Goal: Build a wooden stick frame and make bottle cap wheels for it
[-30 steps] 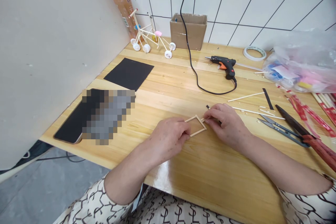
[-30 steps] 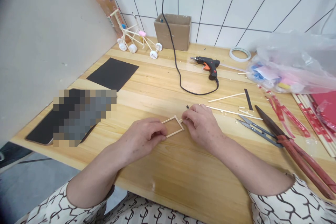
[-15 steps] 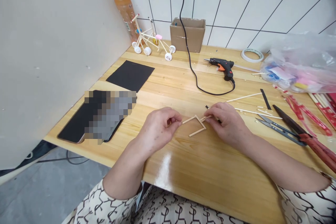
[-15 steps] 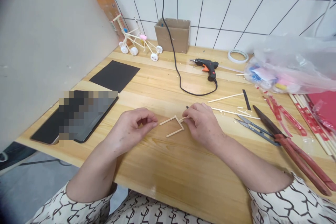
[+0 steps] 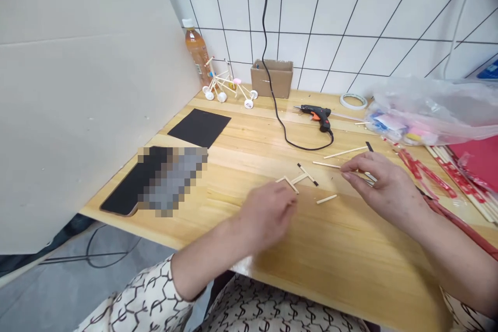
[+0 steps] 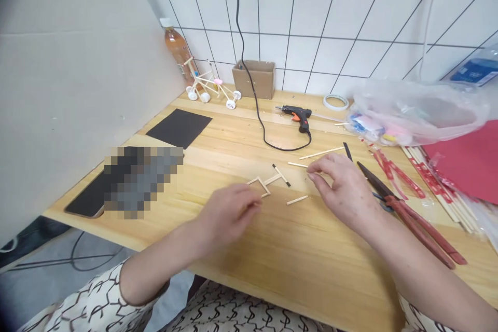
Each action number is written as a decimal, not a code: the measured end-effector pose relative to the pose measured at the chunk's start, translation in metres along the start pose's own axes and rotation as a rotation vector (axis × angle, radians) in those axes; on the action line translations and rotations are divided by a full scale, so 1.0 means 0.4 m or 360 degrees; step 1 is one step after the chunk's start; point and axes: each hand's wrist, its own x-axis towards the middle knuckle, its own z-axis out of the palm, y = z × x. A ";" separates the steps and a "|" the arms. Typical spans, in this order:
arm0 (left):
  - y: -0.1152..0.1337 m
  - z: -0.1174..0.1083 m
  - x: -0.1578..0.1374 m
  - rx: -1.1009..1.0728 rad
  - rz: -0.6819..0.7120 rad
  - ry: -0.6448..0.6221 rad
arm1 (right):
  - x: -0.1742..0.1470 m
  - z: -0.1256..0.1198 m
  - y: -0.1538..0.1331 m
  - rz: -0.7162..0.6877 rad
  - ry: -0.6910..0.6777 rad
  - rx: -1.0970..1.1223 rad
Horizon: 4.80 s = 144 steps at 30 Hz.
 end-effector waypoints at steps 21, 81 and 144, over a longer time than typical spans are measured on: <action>0.082 0.123 0.028 0.0314 0.1010 -0.0267 | -0.096 0.085 0.015 -0.0036 -0.0346 0.0207; -0.154 -0.083 0.017 0.0083 0.0325 -0.0442 | -0.126 0.080 -0.039 -0.0086 -0.0455 0.0434; -0.161 -0.081 0.018 0.0005 0.0304 -0.0403 | -0.130 0.085 -0.036 -0.0071 -0.0444 0.0421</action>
